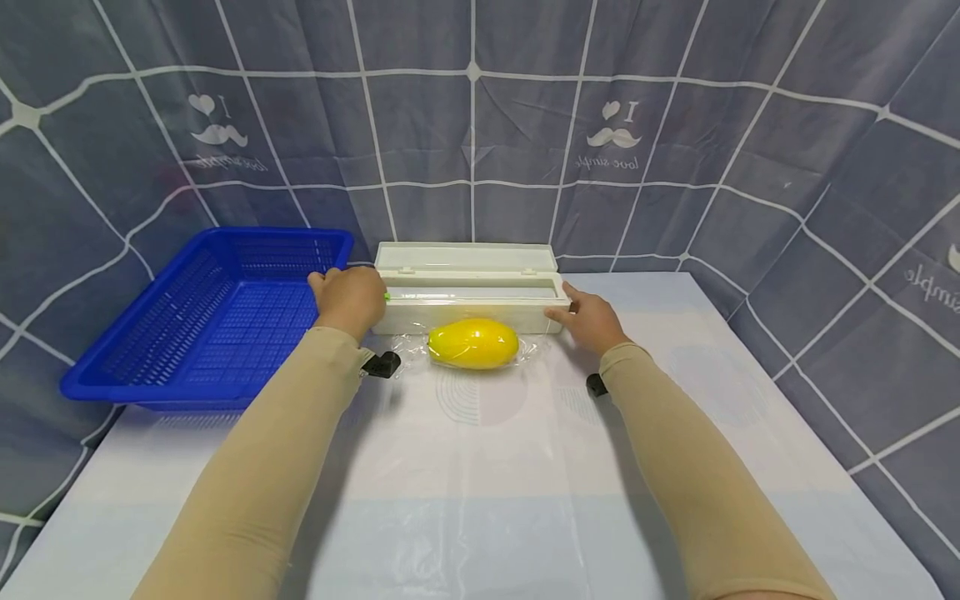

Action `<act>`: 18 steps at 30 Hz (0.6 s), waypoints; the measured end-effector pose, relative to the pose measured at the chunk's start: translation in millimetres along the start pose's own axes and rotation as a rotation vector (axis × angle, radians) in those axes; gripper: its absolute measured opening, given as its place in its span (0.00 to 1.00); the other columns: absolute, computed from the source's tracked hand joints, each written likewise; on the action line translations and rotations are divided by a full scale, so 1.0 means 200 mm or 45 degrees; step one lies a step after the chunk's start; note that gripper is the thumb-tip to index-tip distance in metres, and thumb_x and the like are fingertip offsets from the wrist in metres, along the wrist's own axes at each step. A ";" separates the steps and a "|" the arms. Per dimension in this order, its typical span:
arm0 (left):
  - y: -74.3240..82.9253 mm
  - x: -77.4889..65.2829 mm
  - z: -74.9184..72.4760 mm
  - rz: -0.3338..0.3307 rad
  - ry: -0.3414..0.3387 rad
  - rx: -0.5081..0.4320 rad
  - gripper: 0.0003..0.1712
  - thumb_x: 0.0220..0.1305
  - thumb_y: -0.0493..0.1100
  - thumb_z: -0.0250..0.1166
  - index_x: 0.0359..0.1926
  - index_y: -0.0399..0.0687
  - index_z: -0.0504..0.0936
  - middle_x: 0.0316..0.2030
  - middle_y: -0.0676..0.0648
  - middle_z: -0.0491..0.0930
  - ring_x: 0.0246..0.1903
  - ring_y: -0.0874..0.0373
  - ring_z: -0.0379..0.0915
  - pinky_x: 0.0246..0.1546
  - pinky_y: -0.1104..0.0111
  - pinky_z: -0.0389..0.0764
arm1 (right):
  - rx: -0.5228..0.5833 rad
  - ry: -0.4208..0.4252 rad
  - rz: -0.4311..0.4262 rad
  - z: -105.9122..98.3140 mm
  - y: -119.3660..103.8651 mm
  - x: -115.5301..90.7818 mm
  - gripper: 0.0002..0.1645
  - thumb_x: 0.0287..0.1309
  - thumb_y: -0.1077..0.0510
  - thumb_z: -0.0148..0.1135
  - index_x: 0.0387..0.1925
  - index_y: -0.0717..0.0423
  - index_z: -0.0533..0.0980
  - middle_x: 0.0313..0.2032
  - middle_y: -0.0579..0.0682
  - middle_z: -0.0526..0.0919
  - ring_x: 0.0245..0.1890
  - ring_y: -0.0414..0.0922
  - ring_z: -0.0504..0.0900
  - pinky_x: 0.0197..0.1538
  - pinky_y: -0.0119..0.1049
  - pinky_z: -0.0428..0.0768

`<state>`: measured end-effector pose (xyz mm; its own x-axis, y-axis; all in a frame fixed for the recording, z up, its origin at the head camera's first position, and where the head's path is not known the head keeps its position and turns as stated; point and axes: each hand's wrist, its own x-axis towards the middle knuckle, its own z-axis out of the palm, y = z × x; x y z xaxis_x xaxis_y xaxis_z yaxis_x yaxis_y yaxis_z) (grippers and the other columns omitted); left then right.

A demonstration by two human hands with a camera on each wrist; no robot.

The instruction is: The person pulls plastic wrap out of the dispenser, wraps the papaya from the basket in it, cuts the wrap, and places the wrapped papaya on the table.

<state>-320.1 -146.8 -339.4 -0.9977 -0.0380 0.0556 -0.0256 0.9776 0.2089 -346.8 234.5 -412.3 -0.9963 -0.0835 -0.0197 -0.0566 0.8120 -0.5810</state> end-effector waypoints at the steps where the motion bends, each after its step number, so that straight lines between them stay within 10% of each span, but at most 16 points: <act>1: 0.00 0.00 0.00 -0.003 0.001 0.006 0.15 0.69 0.36 0.52 0.42 0.41 0.87 0.47 0.38 0.88 0.53 0.32 0.71 0.61 0.36 0.57 | 0.000 0.000 0.001 0.00 0.00 0.00 0.51 0.72 0.37 0.63 0.83 0.49 0.53 0.64 0.66 0.81 0.60 0.58 0.81 0.66 0.55 0.77; 18: -0.01 0.01 -0.03 -0.040 -0.068 0.100 0.20 0.72 0.35 0.48 0.50 0.39 0.86 0.54 0.36 0.86 0.59 0.31 0.68 0.66 0.33 0.54 | -0.010 -0.031 0.013 -0.01 0.01 0.00 0.51 0.72 0.35 0.62 0.84 0.46 0.51 0.61 0.64 0.82 0.48 0.54 0.80 0.56 0.50 0.80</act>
<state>-321.0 -150.5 -333.2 -0.9982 -0.0597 -0.0020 -0.0594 0.9894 0.1327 -347.2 236.8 -412.1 -0.9950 -0.0890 -0.0456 -0.0468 0.8175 -0.5740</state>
